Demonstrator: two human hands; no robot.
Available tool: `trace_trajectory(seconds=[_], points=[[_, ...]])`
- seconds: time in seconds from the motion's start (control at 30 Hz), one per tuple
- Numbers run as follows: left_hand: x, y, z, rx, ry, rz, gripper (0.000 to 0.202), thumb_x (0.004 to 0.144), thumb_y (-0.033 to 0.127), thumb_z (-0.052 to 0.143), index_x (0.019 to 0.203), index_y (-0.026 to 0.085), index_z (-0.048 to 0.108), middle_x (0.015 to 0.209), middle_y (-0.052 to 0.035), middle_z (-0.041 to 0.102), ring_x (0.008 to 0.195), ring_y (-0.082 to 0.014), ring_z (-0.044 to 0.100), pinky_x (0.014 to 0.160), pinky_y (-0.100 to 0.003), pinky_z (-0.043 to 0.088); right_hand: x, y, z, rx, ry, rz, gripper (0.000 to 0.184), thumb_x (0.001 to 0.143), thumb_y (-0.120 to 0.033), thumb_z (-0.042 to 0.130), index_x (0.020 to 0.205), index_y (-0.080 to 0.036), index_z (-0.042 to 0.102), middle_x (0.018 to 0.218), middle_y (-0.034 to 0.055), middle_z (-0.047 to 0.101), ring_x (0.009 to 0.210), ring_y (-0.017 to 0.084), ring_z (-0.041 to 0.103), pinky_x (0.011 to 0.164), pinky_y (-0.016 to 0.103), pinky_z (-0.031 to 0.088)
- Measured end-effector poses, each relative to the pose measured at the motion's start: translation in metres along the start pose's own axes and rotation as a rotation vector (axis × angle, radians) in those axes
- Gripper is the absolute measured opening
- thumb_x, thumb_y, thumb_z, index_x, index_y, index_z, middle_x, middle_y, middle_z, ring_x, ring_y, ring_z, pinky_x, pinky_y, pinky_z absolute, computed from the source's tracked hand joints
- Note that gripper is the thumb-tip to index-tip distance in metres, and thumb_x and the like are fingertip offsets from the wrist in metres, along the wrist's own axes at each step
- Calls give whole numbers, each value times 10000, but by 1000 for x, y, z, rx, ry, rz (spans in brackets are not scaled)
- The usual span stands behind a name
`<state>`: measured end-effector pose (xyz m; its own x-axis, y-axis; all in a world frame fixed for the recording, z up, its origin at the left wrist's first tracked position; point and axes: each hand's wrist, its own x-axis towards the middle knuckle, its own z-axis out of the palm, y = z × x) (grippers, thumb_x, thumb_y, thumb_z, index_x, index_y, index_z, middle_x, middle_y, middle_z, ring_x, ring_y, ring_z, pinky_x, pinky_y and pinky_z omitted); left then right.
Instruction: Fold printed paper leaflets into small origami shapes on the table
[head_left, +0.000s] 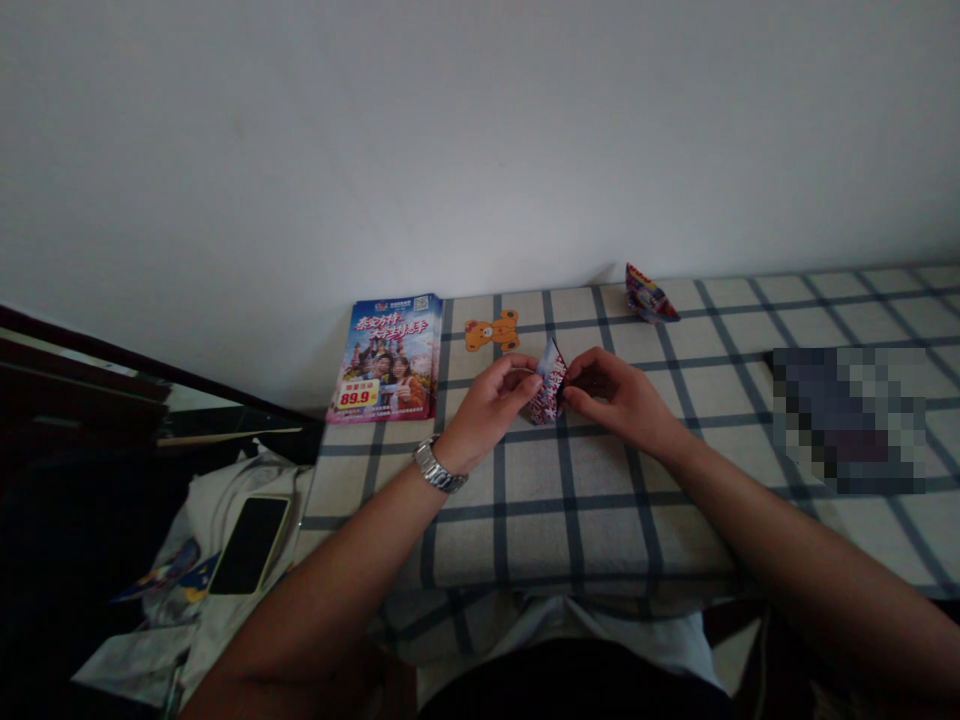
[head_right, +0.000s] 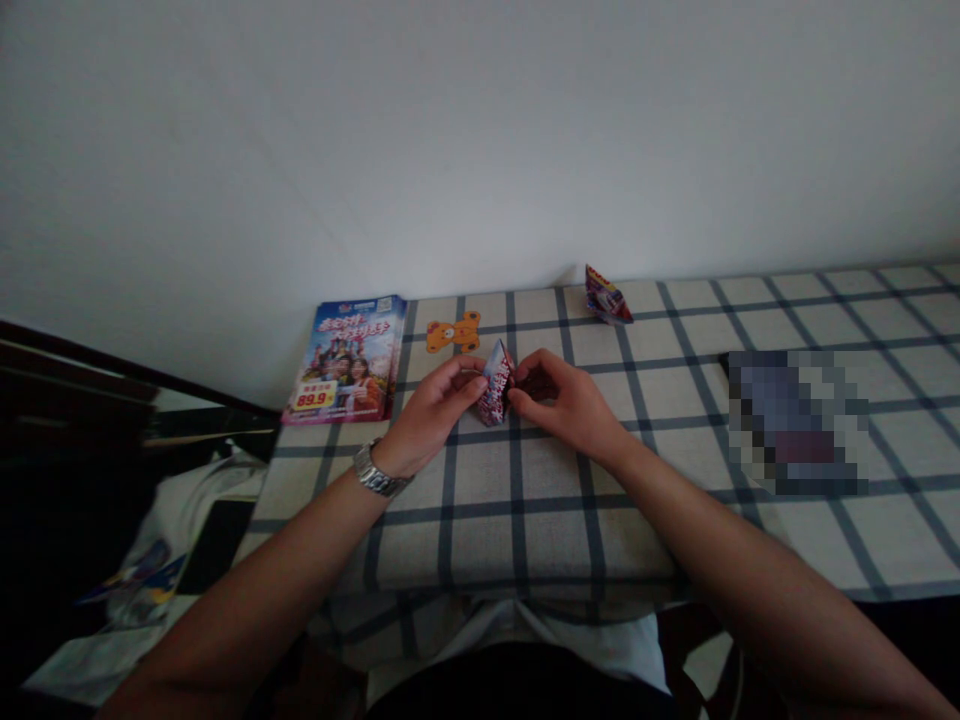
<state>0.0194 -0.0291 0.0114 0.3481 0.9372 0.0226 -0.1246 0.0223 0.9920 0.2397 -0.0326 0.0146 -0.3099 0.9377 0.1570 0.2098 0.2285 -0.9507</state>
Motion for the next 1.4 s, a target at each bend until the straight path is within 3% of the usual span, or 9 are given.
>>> trace_trajectory(seconds=[0.23,0.53,1.03,1.23,1.4], points=[[-1,1,2,-13,-11,-1,292,948,404,727,1095,189,595,929,-17,669,806,-118,627,736,-229,521,-1,0,2,51,-67,-8,340,870,-421,806,1082,-270,588,1027,34,715,920,216,721,865,386,636],[-2,5,2,66,0,18,286,967,440,695,1032,207,543,851,9,619,732,-119,591,670,-228,488,-1,1,3,99,-60,3,319,894,-411,787,1090,-261,586,1041,38,713,955,211,727,872,375,639],[-3,4,6,-15,8,-11,327,959,457,703,1092,188,572,875,-7,628,754,-119,613,715,-244,539,-1,0,3,85,-34,9,275,888,-364,779,1062,-264,591,1022,24,707,914,199,729,853,362,643],[-2,4,5,129,-4,72,458,896,403,783,1231,194,551,1033,-57,654,943,-171,642,837,-287,544,-1,0,6,102,-14,-4,311,876,-415,799,1049,-262,590,1030,31,716,914,204,733,852,368,644],[-4,2,5,318,10,185,445,937,357,728,1314,210,543,1152,-101,673,1045,-215,657,947,-356,536,-1,-3,11,111,25,2,321,862,-460,801,977,-255,582,982,31,717,869,203,724,782,355,644]])
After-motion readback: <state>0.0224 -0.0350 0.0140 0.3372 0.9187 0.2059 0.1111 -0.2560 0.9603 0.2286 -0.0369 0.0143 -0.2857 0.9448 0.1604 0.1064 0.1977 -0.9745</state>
